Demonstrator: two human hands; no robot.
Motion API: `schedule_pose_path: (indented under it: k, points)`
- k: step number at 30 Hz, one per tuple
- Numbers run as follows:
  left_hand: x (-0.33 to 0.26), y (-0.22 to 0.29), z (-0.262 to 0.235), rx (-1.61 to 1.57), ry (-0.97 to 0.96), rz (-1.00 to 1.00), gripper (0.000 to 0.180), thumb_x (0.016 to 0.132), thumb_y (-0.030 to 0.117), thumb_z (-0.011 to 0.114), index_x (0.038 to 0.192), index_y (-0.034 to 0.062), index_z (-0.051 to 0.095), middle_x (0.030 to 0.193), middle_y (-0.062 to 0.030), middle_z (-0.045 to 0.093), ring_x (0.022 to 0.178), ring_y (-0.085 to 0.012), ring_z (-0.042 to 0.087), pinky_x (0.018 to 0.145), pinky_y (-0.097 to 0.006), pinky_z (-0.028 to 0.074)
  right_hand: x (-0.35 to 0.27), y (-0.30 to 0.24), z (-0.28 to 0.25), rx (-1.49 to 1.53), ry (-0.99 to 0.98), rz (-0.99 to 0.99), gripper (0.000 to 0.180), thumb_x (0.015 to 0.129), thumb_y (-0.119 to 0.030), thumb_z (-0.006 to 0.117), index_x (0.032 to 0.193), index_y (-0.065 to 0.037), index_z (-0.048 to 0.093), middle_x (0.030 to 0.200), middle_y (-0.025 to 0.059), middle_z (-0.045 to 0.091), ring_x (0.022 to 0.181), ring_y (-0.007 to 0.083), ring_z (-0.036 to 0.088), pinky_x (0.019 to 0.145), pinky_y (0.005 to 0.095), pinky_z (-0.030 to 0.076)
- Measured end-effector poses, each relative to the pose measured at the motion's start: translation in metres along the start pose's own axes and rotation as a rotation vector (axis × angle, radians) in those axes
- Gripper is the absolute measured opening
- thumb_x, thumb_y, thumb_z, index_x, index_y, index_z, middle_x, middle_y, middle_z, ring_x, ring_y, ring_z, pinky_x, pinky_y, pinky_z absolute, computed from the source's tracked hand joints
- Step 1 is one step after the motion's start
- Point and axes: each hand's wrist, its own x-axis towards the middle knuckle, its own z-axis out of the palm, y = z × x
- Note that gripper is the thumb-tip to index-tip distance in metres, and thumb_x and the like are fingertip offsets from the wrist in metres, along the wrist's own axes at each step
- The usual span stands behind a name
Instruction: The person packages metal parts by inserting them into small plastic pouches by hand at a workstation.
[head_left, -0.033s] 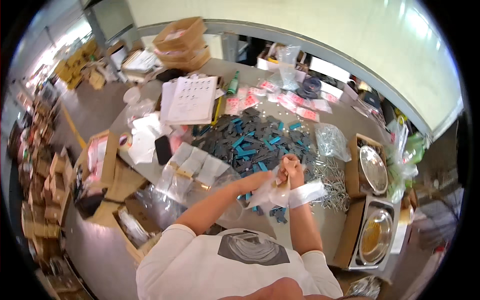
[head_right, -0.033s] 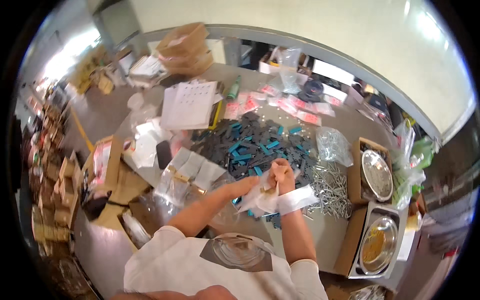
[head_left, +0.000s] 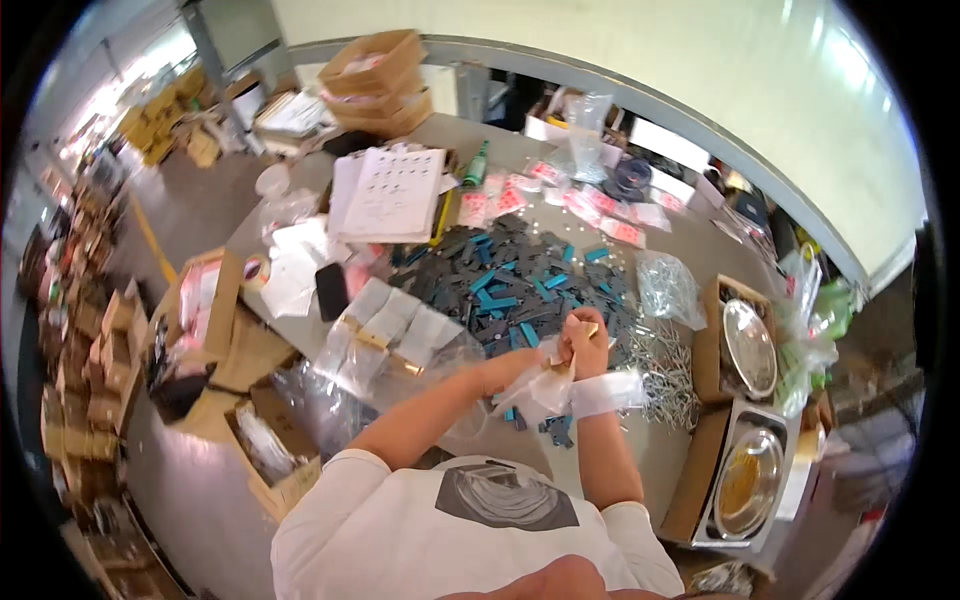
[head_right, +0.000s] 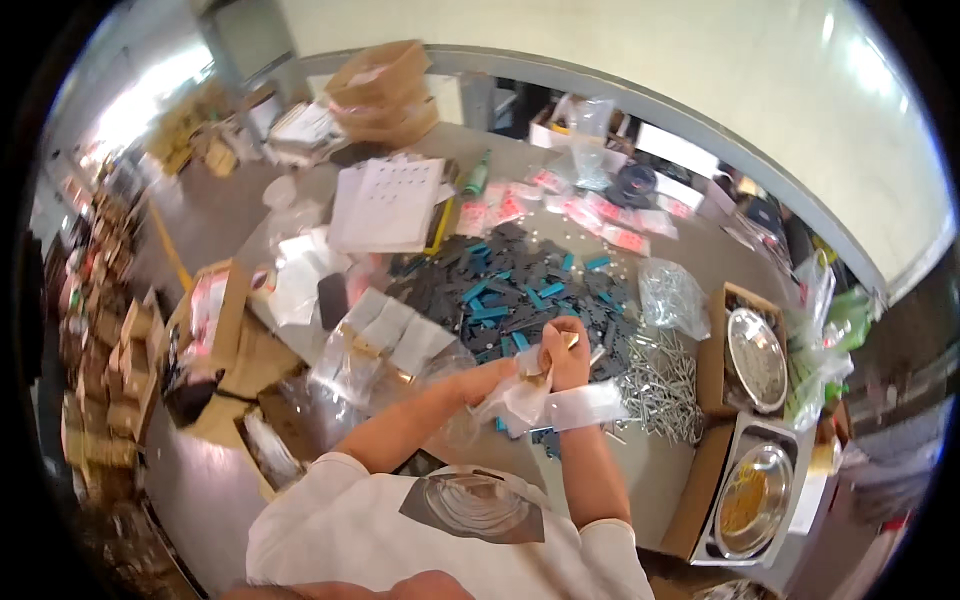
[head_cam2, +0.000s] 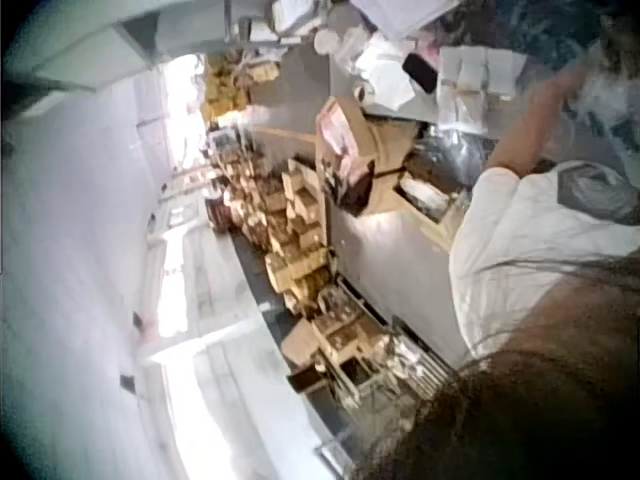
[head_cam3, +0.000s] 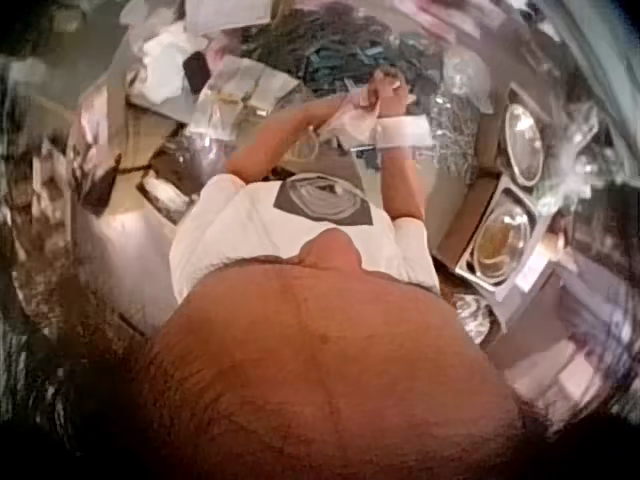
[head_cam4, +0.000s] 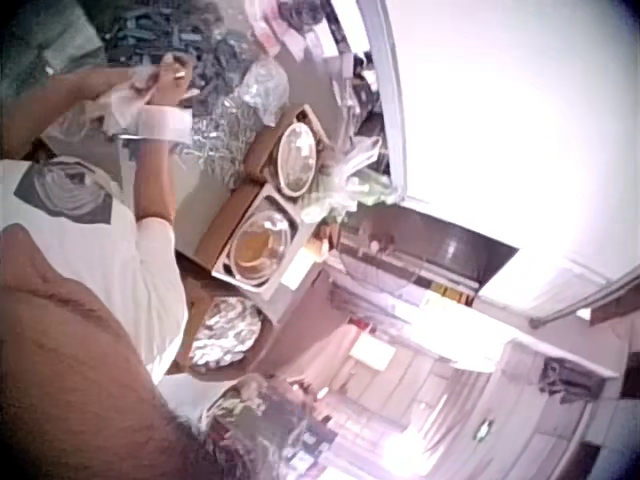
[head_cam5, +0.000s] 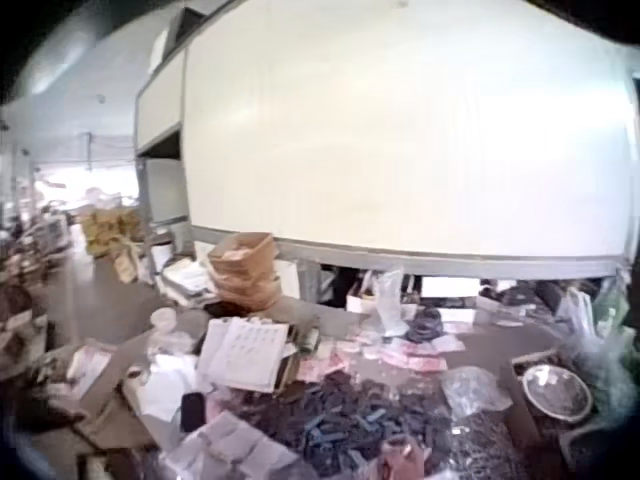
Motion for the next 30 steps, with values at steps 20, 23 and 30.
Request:
schedule_pose_path:
  k: [20,23,30]
  points:
    - [-0.14,-0.091,-0.017,-0.507,0.76,0.401,0.049,0.073,0.006,0.067,0.119,0.004,0.05,0.106,-0.007,0.058,0.097,-0.0182,0.055,0.083,-0.033,0.045,-0.041,0.115,0.137,-0.207,-0.476,0.239,0.021,0.091,-0.024,0.051,0.094,-0.003,0.054,0.08,0.0013,0.053,0.072,0.0101,0.051,0.066,0.0231,0.042]
    - [-0.178,-0.1,-0.058,-0.607,0.819,0.362,0.048,0.076,0.002,0.061,0.122,0.0045,0.047,0.108,-0.0093,0.056,0.099,-0.0223,0.055,0.085,-0.036,0.045,-0.036,0.15,0.166,-0.123,-0.696,0.357,0.029,0.095,-0.029,0.04,0.097,-0.004,0.054,0.089,0.0045,0.054,0.082,0.0133,0.053,0.077,0.027,0.043]
    - [-0.243,-0.121,-0.113,-1.031,0.588,0.521,0.04,0.08,0.007,0.059,0.118,0.0027,0.049,0.108,-0.0103,0.057,0.1,-0.0255,0.057,0.085,-0.041,0.047,-0.048,0.218,0.269,0.206,-0.348,0.457,0.026,0.096,-0.025,0.036,0.096,-0.004,0.051,0.087,0.0066,0.055,0.081,0.0194,0.054,0.08,0.0351,0.046]
